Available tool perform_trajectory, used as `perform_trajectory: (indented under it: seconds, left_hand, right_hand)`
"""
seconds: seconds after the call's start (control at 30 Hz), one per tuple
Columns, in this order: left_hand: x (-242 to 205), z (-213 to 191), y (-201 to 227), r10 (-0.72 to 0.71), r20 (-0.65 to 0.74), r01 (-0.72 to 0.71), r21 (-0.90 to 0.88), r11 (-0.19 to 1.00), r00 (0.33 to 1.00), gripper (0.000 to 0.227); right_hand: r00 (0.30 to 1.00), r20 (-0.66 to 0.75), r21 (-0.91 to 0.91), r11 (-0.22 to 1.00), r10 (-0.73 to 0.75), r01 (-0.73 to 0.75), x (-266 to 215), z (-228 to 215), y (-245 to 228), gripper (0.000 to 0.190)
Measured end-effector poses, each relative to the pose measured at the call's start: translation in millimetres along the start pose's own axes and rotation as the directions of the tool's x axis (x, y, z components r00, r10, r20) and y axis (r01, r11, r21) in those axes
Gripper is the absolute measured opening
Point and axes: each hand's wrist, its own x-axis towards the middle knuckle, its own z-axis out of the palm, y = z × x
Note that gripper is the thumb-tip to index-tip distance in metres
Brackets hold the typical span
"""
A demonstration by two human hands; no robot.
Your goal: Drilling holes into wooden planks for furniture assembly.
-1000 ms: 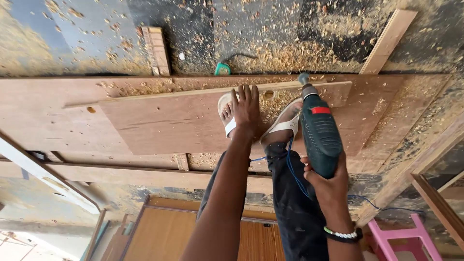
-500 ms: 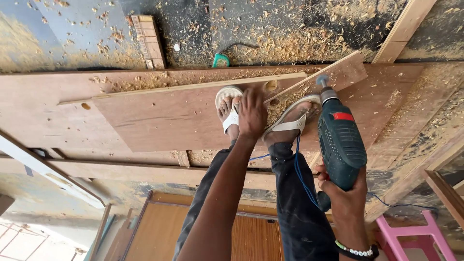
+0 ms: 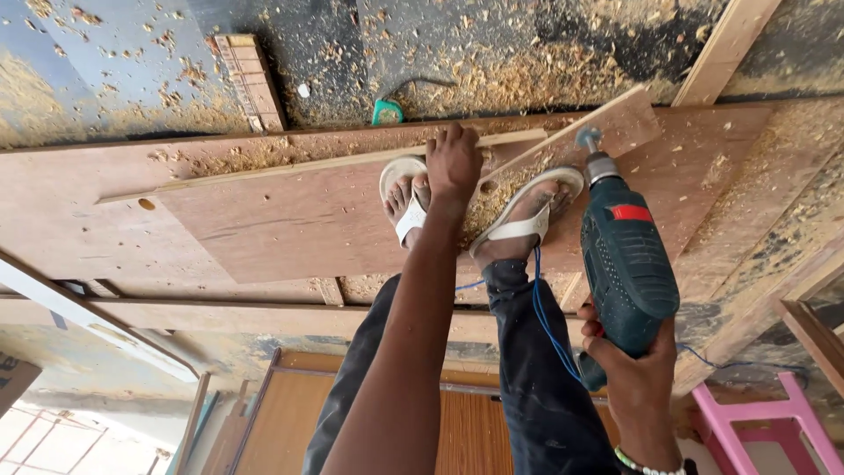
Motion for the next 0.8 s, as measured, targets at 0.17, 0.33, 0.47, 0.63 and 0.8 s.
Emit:
perform_trajectory:
  seconds: [0.17, 0.33, 0.47, 0.63, 0.8]
  left_hand:
    - [-58.6, -17.2, 14.7, -0.311, 0.061, 0.300, -0.488, 0.820, 0.949, 0.023]
    - [-115.2, -47.8, 63.2, 0.009, 0.656, 0.655, -0.751, -0.083, 0.755, 0.060]
    - [-115.0, -25.6, 44.7, 0.262, 0.692, 0.674, -0.427, -0.603, 0.673, 0.060]
    - [-110.6, -45.4, 26.2, 0.229, 0.701, 0.701, -0.513, -0.495, 0.675, 0.049]
    - [-100.6, -37.1, 17.9, 0.128, 0.755, 0.734, -0.561, -0.383, 0.643, 0.048]
  right_hand:
    - [0.999, 0.017, -0.087, 0.995, -0.046, 0.047, 0.3, -0.1, 29.2, 0.073]
    - [0.973, 0.185, -0.320, 0.927, -0.142, 0.196, -19.9, 30.6, 9.0, 0.101]
    - [0.940, 0.303, -0.477, 0.828, -0.160, 0.295, -32.8, 43.8, 9.7, 0.100]
    - [0.961, 0.267, -0.644, 0.754, 0.065, 0.128, -39.1, 59.3, -6.7, 0.103]
    - [0.923, 0.366, -0.574, 0.752, -0.120, 0.325, -28.2, 60.3, 16.5, 0.104]
